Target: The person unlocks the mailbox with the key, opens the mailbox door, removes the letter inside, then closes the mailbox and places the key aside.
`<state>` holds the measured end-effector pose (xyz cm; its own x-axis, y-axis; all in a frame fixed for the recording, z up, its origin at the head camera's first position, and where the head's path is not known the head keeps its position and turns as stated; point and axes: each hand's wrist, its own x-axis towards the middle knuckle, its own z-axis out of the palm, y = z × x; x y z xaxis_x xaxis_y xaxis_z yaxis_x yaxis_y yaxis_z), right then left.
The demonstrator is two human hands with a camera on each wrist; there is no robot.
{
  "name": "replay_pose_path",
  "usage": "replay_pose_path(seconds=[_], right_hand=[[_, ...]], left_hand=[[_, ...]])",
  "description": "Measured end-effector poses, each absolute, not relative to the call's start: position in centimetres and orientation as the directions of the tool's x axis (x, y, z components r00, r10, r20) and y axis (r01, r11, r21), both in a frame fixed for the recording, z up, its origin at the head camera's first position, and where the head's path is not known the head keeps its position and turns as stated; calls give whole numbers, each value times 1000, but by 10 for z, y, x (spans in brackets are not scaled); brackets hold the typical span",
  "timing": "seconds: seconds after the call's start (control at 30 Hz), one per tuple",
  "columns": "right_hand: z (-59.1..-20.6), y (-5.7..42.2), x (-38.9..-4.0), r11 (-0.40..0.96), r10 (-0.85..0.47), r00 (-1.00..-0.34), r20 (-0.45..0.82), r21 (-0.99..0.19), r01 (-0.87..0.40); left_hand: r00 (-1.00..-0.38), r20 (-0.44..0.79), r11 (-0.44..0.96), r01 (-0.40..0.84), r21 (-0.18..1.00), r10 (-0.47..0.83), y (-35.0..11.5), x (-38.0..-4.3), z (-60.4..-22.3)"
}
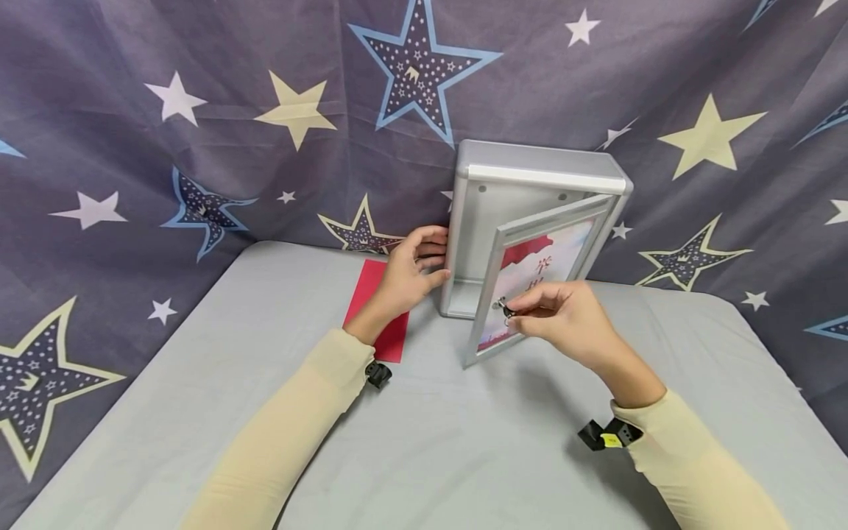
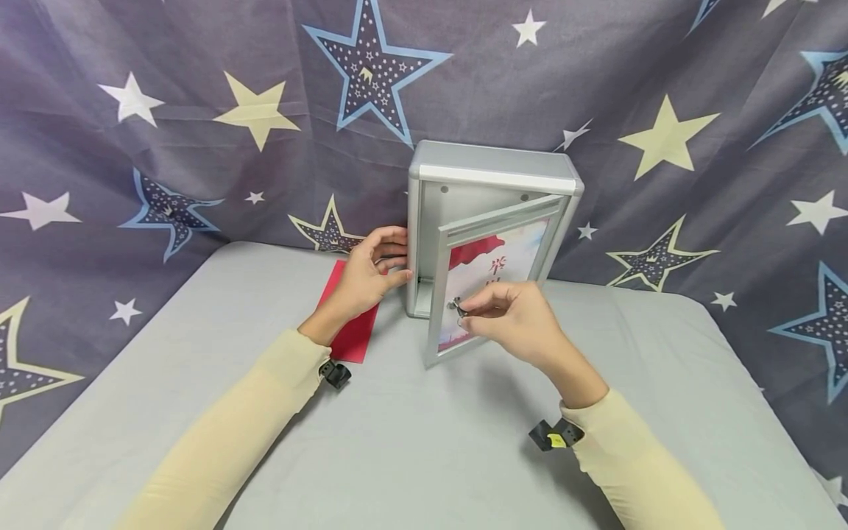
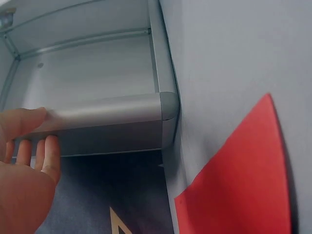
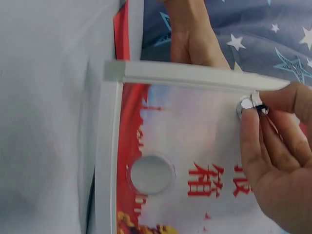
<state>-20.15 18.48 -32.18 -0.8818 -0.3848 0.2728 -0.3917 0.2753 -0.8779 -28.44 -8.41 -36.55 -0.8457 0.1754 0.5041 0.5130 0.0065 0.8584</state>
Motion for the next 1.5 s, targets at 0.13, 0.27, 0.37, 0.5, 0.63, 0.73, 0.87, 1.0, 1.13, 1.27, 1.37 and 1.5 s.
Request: replay_pose_path(seconds=[0.13,0.27,0.37,0.5,0.63,0.73,0.87,1.0,1.13,1.27,1.37,1.5], right_hand=[[-325,174,-202,304,-324,-893,313,-860,-411],[-329,164,-202,317,-271,-884,381,-832,-456],[-330,157,-202,340,-238,-878,415,-811,-476],[-331,150,-205,385,-211,-882,422,-793,-472],[-332,144,-210,405,-192,-893,407,-796,-450],[-333,139,-214,403,-173,-892,419,-796,-452],[-336,132,-220,419,-140,-869,475,-767,-486],[-339,125,-225,445,-110,-836,537,-725,-525],[-338,119,-228,449,-87,-826,557,-718,-532],[-337,115,-231,462,-67,-825,561,-715,-524],[-338,113,-234,464,-56,-821,568,-713,-525],[-339,112,-237,464,-47,-818,573,-713,-526]], left_hand=[[-841,511,9,521,854,176,-84,-285,-366],[-838,517,6,526,851,173,-83,-286,-367],[-837,519,0,527,850,173,-83,-286,-367],[-839,518,-4,525,851,169,-83,-286,-366],[-844,512,-1,518,855,160,-83,-286,-367],[-846,509,4,516,856,160,-83,-286,-367],[-845,509,5,516,856,162,-84,-287,-368],[-844,511,-4,517,856,162,-84,-287,-368],[-846,509,-3,515,857,163,-84,-286,-367],[-843,512,9,521,854,166,-84,-286,-367],[-841,515,11,524,852,167,-84,-286,-366],[-844,511,12,520,854,165,-83,-285,-366]])
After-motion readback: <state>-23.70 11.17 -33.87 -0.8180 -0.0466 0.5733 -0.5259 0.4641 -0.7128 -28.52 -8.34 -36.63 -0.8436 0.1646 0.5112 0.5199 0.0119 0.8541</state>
